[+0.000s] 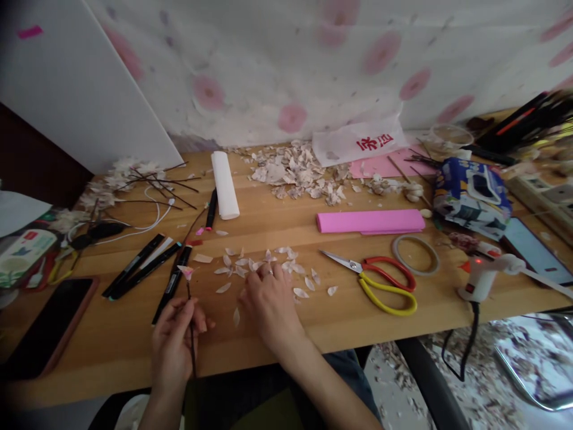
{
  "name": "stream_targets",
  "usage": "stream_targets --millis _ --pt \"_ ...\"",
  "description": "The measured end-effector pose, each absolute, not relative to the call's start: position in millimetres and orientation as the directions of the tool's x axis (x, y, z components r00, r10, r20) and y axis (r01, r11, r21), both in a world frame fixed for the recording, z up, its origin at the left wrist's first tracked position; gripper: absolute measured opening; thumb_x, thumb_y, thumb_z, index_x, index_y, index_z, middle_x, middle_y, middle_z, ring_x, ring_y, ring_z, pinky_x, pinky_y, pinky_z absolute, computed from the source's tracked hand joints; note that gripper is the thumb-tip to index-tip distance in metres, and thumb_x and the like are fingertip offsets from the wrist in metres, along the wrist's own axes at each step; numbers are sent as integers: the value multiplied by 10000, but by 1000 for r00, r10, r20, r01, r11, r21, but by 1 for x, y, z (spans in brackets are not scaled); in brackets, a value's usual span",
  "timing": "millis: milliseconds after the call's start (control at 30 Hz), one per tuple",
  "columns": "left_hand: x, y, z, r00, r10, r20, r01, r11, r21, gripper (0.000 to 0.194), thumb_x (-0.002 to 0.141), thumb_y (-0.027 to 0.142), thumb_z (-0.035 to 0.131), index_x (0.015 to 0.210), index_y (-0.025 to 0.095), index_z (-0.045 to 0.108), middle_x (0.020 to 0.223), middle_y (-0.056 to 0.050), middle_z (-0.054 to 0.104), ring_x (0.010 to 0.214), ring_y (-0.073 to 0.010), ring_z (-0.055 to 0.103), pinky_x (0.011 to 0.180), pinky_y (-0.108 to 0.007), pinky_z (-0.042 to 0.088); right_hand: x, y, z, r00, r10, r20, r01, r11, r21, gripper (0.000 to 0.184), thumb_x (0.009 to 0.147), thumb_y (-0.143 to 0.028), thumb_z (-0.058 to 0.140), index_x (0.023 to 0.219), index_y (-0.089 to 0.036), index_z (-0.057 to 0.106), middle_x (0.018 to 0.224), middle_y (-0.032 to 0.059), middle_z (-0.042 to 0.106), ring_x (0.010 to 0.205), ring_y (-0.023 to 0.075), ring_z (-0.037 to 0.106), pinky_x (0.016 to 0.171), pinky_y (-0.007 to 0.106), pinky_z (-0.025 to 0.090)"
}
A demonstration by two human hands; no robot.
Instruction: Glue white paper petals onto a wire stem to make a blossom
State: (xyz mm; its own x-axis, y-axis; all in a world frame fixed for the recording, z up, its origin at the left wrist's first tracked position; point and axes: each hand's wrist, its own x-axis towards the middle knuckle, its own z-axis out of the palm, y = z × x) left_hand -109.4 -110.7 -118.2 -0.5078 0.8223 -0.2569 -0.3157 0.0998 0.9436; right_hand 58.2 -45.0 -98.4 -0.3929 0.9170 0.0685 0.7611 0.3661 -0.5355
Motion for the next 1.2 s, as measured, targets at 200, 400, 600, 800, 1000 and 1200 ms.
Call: stream_targets --millis 200,400,600,800,1000,1200 --pt "-110 -112 -118 -476 832 -286 -347 121 930 269 795 422 834 839 199 690 502 72 611 485 -119 561 540 -245 577 58 -45 -103 -413 910 33 758 364 -541 96 912 -109 648 860 -189 639 1001 128 665 951 311 543 841 455 463" --pt "-105 -105 -100 -436 836 -332 -358 177 917 347 770 473 849 796 184 659 465 47 629 421 -85 514 436 -162 430 69 -44 -93 -430 901 51 656 351 -668 184 875 -60 698 790 -201 616 849 38 687 822 217 637 720 318 517" --pt "-92 -93 -71 -301 887 -351 -348 241 906 385 807 534 808 841 175 673 460 -1 665 328 -59 402 352 -152 258 90 -35 -59 -304 924 231 445 352 -824 93 915 -133 719 931 -224 709 754 -35 728 609 118 638 563 209 500" --pt "-65 -88 -44 -168 937 -308 -397 222 891 355 834 556 787 844 215 691 419 17 640 308 -58 352 335 -164 197 107 -37 -22 -81 898 433 288 436 -852 175 880 -97 755 932 -263 740 815 -44 765 661 112 675 618 196 541" --pt "-47 -90 -32 -87 954 -286 -425 224 877 365 838 580 770 784 231 682 355 34 577 278 -68 334 308 -182 158 116 -43 -7 -24 843 537 211 529 -822 189 906 -65 711 914 -254 723 844 -8 748 782 157 705 679 259 564" --pt "-42 -103 -27 -4 958 -287 -365 266 892 293 891 536 738 836 251 695 392 13 632 270 -77 413 312 -178 163 124 -46 6 -75 772 631 292 622 -726 208 925 -43 686 952 -249 687 838 -14 727 792 146 694 702 271 556"
